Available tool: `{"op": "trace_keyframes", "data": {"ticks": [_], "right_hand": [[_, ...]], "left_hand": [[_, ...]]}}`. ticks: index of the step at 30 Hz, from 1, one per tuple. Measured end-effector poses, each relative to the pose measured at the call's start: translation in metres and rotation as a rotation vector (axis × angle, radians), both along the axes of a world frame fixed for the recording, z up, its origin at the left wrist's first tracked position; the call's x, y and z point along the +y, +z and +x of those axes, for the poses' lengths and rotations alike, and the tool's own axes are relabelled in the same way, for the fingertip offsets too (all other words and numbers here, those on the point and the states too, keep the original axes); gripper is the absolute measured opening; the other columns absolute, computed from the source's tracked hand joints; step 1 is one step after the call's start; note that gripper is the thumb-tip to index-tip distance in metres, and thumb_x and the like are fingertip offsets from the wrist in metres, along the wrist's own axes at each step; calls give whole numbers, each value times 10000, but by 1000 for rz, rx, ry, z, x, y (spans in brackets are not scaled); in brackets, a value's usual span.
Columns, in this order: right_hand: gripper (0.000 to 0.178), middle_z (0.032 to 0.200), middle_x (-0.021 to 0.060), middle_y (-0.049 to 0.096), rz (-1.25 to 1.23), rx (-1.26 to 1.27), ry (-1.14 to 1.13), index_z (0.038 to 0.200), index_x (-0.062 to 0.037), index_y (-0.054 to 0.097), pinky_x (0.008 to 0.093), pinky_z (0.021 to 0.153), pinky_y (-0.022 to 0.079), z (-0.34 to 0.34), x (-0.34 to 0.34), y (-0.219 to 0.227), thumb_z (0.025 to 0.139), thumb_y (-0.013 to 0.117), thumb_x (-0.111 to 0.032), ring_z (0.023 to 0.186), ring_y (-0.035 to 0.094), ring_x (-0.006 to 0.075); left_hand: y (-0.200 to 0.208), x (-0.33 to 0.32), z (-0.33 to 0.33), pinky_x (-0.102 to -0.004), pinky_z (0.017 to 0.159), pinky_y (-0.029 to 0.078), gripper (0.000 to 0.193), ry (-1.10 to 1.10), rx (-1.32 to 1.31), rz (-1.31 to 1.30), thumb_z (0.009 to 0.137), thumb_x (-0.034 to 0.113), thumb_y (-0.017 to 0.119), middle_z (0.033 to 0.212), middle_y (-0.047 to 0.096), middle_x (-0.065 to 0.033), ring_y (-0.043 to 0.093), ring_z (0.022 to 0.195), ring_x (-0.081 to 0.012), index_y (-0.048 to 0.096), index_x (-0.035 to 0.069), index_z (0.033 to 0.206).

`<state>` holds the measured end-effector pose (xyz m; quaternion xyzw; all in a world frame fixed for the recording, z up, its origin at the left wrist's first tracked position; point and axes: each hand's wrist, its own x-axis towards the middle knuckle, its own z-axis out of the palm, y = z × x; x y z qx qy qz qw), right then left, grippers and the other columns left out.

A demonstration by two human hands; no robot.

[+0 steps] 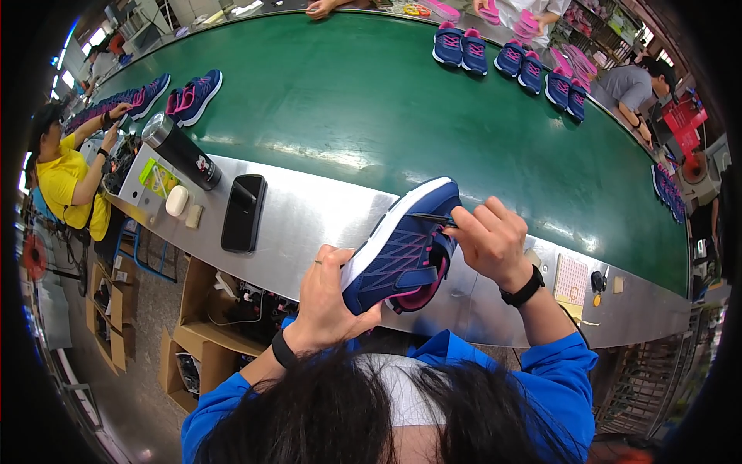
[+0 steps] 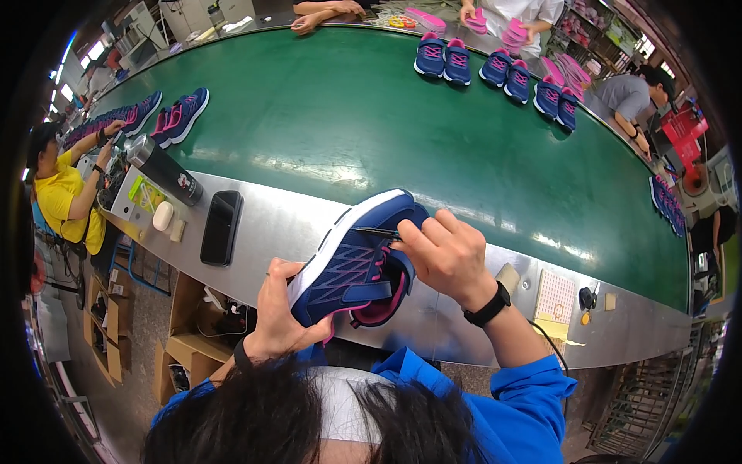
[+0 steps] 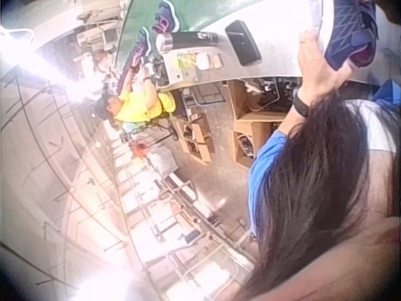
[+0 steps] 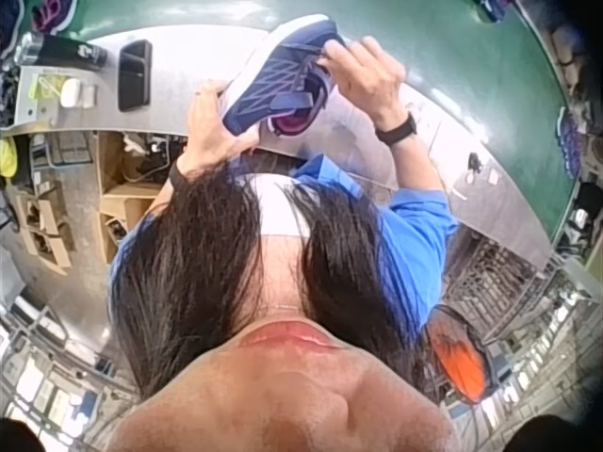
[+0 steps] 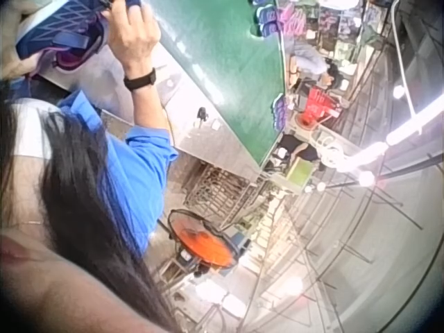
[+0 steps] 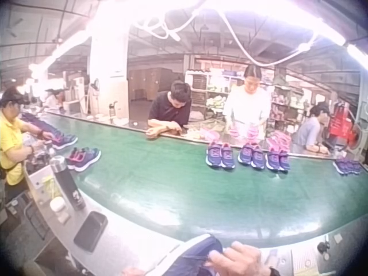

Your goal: Inspecting and trimming loose threads from finished sneakers on an assembly line.

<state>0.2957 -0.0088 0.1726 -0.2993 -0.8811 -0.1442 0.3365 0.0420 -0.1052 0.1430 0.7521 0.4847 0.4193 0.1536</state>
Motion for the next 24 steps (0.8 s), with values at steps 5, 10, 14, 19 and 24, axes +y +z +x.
{"op": "trace_keyframes", "data": {"ticks": [5, 10, 14, 19, 24], "right_hand": [[247, 684, 31, 548, -336, 397, -68, 946, -60, 627, 291, 465, 382, 8, -8, -17, 774, 750, -188, 516, 476, 156], [200, 620, 27, 514, -619, 671, -333, 945, -8, 627, 246, 471, 324, 37, -17, -26, 849, 697, -169, 508, 388, 73], [211, 623, -13, 495, -819, 742, -481, 936, 8, 631, 232, 506, 320, 66, -31, -49, 880, 658, -194, 567, 394, 58], [292, 679, 62, 612, -873, 570, -674, 947, 27, 673, 293, 572, 414, 92, -52, -75, 891, 634, -257, 597, 522, 134], [323, 761, 132, 625, -810, 414, -774, 957, 24, 679, 365, 650, 460, 104, -63, -88, 872, 650, -287, 685, 587, 260]], "left_hand": [[-2, -1, 5, -390, 704, 438, 652, 24, -51, -84, 609, 166, 783, 918, 481, -169, 525, 821, -314, 412, -3, 1117], [-20, 3, 9, -353, 823, 443, 666, 51, -315, -289, 622, 174, 787, 998, 502, -152, 544, 939, -242, 405, -20, 1132], [-42, 15, 11, -300, 900, 404, 495, -14, -983, -585, 870, 311, 643, 1072, 503, -117, 497, 992, -154, 435, -23, 1170], [-56, 19, 10, -394, 970, 327, 430, 191, 13, -393, 846, 240, 628, 1073, 496, -189, 421, 1047, -308, 518, 7, 1190], [-20, 18, 31, -437, 974, 334, 440, 51, -31, -145, 784, 178, 661, 1061, 512, -187, 463, 1043, -329, 538, 58, 1189]]}}
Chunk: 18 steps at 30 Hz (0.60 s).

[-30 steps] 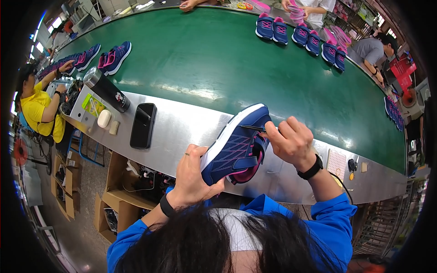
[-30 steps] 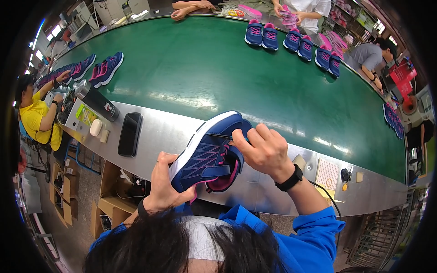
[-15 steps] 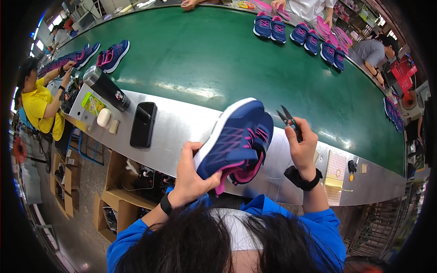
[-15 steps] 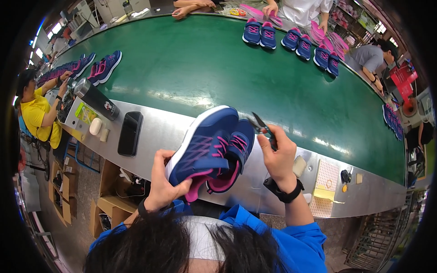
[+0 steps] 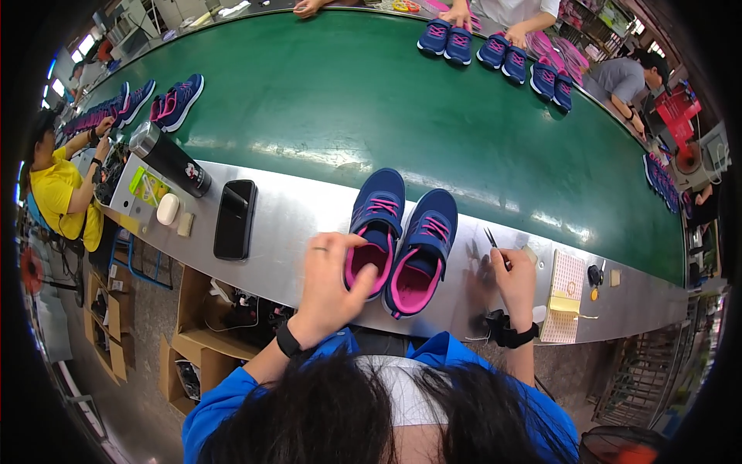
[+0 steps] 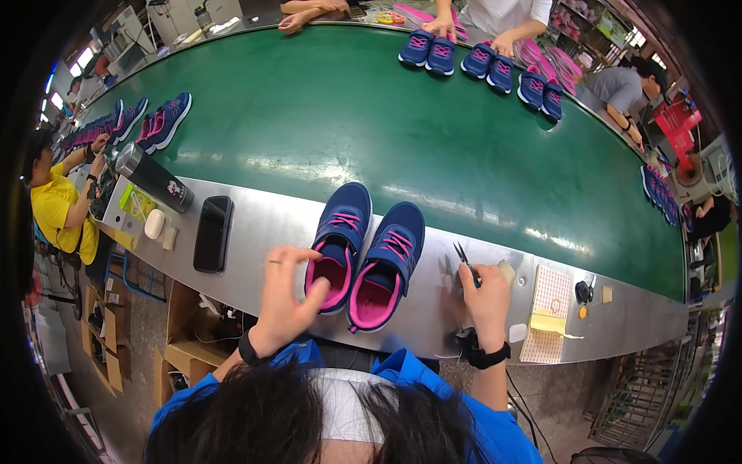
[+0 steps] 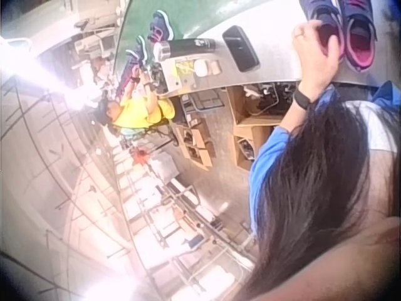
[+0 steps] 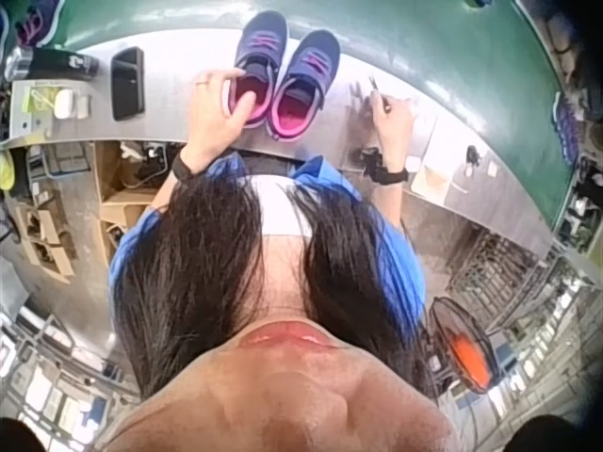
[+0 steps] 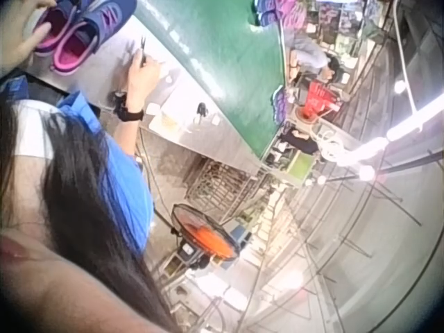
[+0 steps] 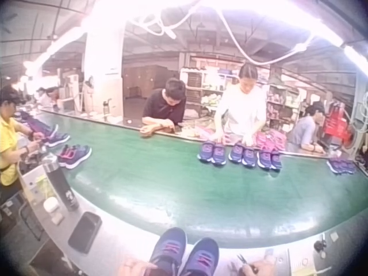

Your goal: Inspecting and trimming loose threads from finished sneakers on an assembly line.

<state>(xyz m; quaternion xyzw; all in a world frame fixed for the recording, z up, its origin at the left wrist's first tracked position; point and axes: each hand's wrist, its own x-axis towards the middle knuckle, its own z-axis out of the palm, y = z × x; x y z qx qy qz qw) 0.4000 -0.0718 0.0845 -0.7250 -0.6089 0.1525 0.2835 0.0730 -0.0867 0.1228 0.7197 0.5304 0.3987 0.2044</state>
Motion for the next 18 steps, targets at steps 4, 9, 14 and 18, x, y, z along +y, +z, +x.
{"op": "trace_keyframes", "data": {"ticks": [4, 9, 14, 18], "right_hand": [[316, 882, 149, 603, 66, -57, -28, 1022, -12, 669, 389, 736, 467, -20, 4, 6, 859, 657, -282, 809, 588, 306], [275, 960, 161, 587, 211, -87, 106, 1043, -32, 645, 399, 810, 446, -57, 2, 13, 844, 658, -221, 919, 559, 335], [234, 963, 143, 587, 209, 21, 215, 1010, -37, 650, 391, 818, 451, -76, -7, 10, 815, 673, -165, 932, 560, 328], [233, 968, 138, 589, 235, 6, 233, 1005, -39, 651, 386, 813, 457, -75, -11, 14, 811, 674, -166, 933, 561, 320]], "left_hand": [[16, -10, 16, -444, 943, 340, 529, -426, 426, -194, 754, 326, 720, 1060, 566, -203, 503, 1075, -341, 554, 141, 1221], [10, -12, 23, -466, 950, 301, 496, -369, 622, -65, 648, 428, 781, 1003, 575, -170, 517, 1038, -313, 643, 159, 1041], [20, 1, 8, -479, 929, 291, 441, -233, 485, 59, 585, 448, 810, 956, 578, -92, 526, 985, -250, 640, 162, 875], [46, 41, -29, -493, 906, 287, 473, -160, 432, 89, 574, 476, 807, 894, 588, -59, 535, 969, -226, 648, 162, 889]]}}
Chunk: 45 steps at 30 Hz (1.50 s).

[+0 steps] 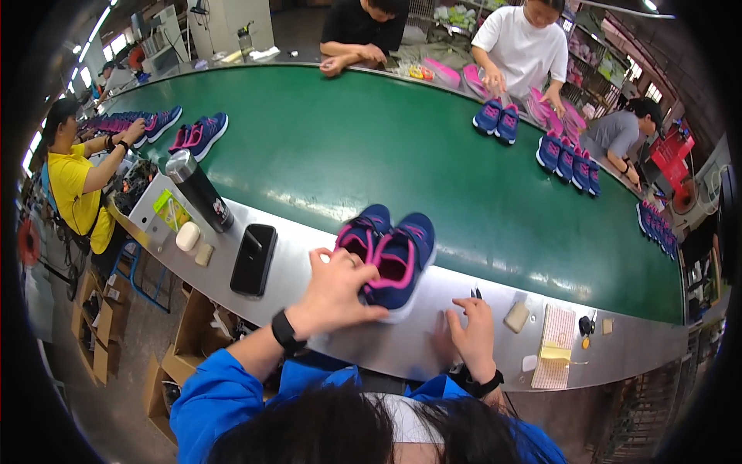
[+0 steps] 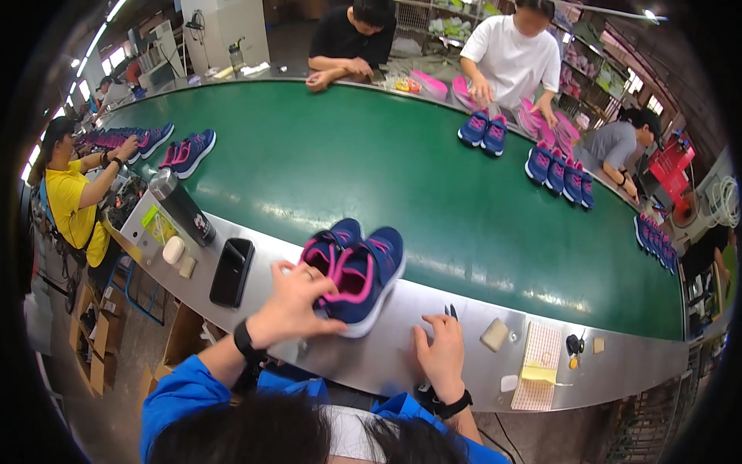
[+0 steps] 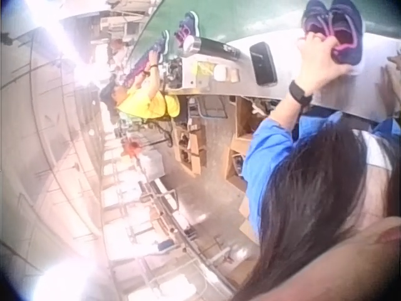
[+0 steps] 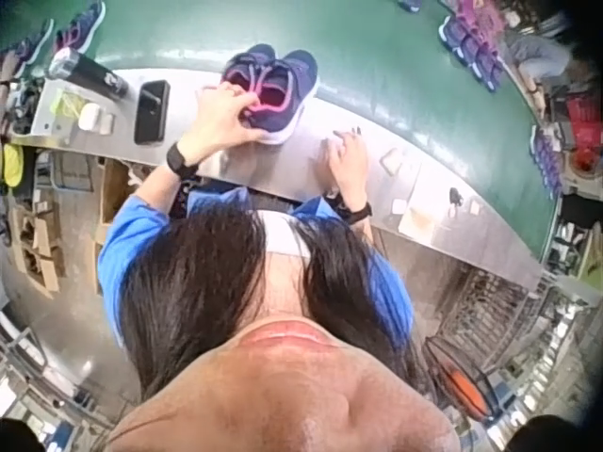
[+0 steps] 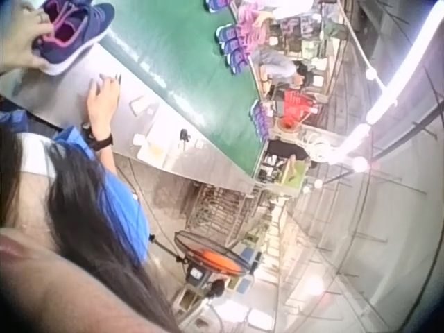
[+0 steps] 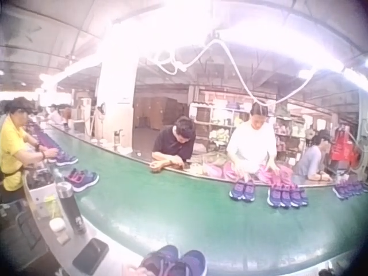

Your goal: Inspecting and trimming loose threads from finished sneakers on an assembly line.

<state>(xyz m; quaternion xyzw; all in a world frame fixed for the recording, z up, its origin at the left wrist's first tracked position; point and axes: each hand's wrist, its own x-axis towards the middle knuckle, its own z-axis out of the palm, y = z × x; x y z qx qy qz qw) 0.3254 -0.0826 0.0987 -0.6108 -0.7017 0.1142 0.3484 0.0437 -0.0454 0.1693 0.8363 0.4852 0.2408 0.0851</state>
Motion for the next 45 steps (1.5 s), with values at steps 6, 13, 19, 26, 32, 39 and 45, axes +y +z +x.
{"op": "trace_keyframes", "data": {"ticks": [6, 13, 19, 26, 32, 39, 45], "right_hand": [[212, 983, 119, 597, 6, -31, 58, 983, -45, 652, 379, 786, 471, -14, -5, 12, 815, 668, -173, 926, 566, 304], [389, 1084, 169, 607, -721, 341, 1015, 1218, -58, 572, 341, 830, 492, -53, -23, 37, 848, 641, -153, 950, 611, 279], [349, 1061, 190, 640, -780, 335, 1273, 1190, -3, 570, 370, 847, 480, -109, -33, 28, 879, 586, -163, 950, 617, 298], [202, 794, 174, 668, -662, 249, 1188, 1006, -38, 685, 349, 717, 503, -131, -43, 6, 842, 636, -146, 735, 643, 314], [185, 840, 149, 697, -824, 256, 1079, 1004, -76, 710, 326, 689, 514, -92, -33, 44, 839, 657, -141, 705, 665, 283], [199, 890, 132, 700, -731, 265, 972, 1033, -88, 705, 323, 772, 513, -77, -48, 72, 843, 646, -86, 812, 677, 277], [160, 882, 109, 697, -786, 194, 1033, 1000, -84, 701, 330, 765, 511, -69, -42, 69, 852, 653, -117, 800, 670, 273]], "left_hand": [[55, 100, -79, -495, 957, 245, 539, 392, 135, 357, 565, 441, 813, 1086, 586, -49, 501, 1090, -238, 648, 171, 1001], [76, 84, -62, -357, 907, 450, 468, -257, -204, -225, 686, 133, 788, 1090, 610, -92, 573, 1021, -297, 607, 74, 1113], [68, 34, -55, -402, 917, 446, 483, -425, 380, -636, 828, 348, 672, 1146, 600, -144, 573, 1053, -343, 556, 110, 1232], [27, 25, -66, -384, 840, 480, 341, -580, 334, -768, 880, 306, 613, 1058, 651, -139, 614, 986, -294, 615, 88, 1143], [-30, -26, -66, -326, 827, 476, 320, -753, 262, -1353, 936, 216, 502, 1006, 672, -112, 619, 912, -194, 601, 52, 1193], [-14, -62, -43, -334, 910, 440, 464, -708, -230, -1201, 922, 204, 569, 1119, 548, -106, 536, 1030, -204, 445, 98, 1356], [55, -58, -19, -366, 1002, 322, 244, -945, -311, -967, 951, 160, 510, 1209, 446, -100, 402, 1162, -235, 591, 121, 1178]]}}
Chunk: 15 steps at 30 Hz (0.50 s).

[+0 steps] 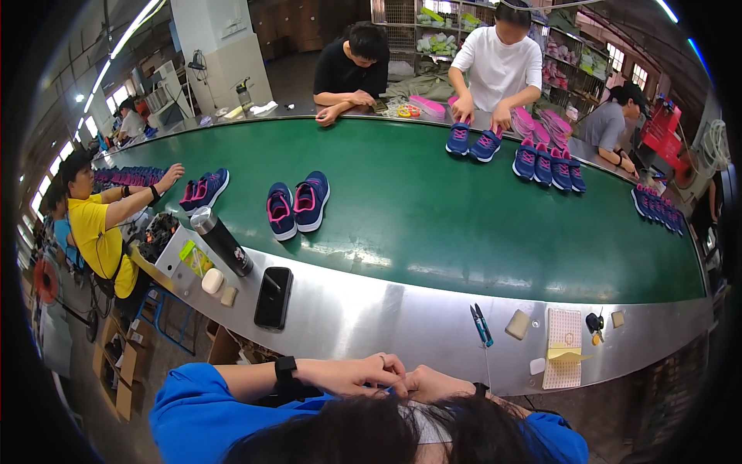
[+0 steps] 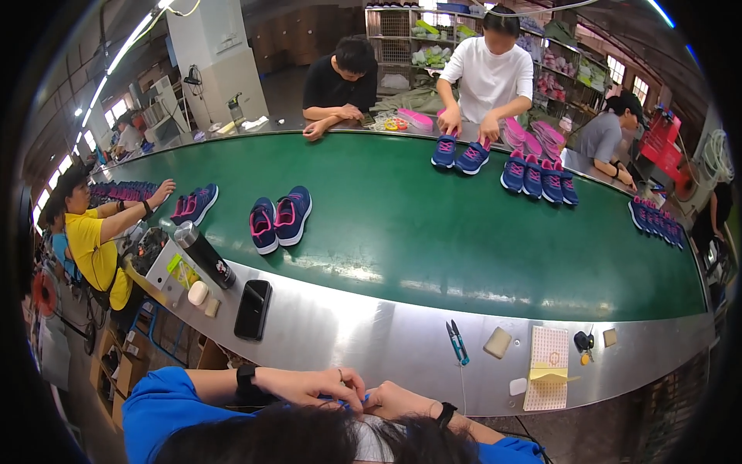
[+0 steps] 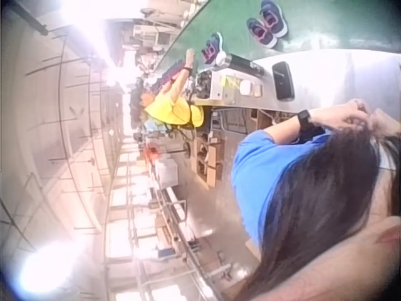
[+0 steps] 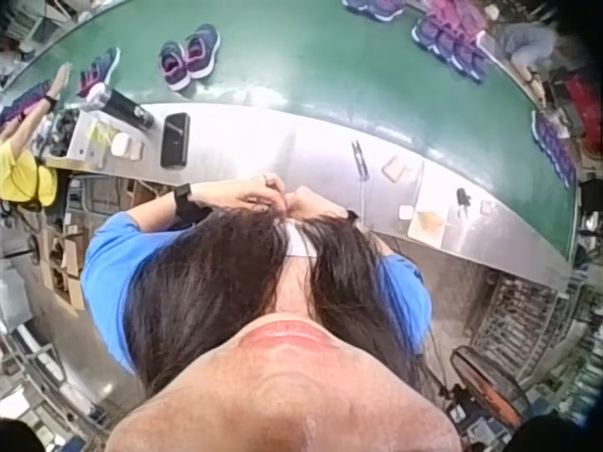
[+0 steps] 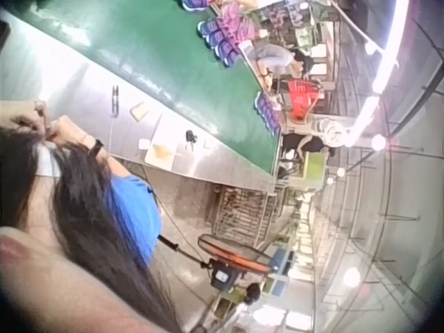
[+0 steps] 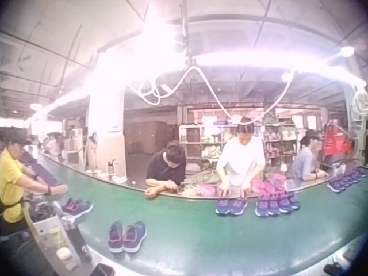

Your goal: Inspecting and trimming loose threads from finished sneakers on an assembly line.

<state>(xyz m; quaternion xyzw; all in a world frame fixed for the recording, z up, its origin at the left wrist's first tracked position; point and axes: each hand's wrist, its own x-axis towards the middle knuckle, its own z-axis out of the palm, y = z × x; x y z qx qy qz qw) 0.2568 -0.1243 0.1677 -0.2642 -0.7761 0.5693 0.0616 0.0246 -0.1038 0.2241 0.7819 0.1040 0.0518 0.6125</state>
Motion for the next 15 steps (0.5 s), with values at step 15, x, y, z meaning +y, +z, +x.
{"op": "trace_keyframes", "data": {"ticks": [15], "right_hand": [[212, 860, 85, 653, -240, 232, -51, 990, 44, 624, 289, 748, 469, 9, 7, -18, 849, 621, -115, 825, 587, 150]], "left_hand": [[-13, -3, 76, -267, 762, 381, 120, 151, -214, -386, 976, 153, 485, 879, 446, -18, 409, 828, -114, 457, 41, 943]]}}
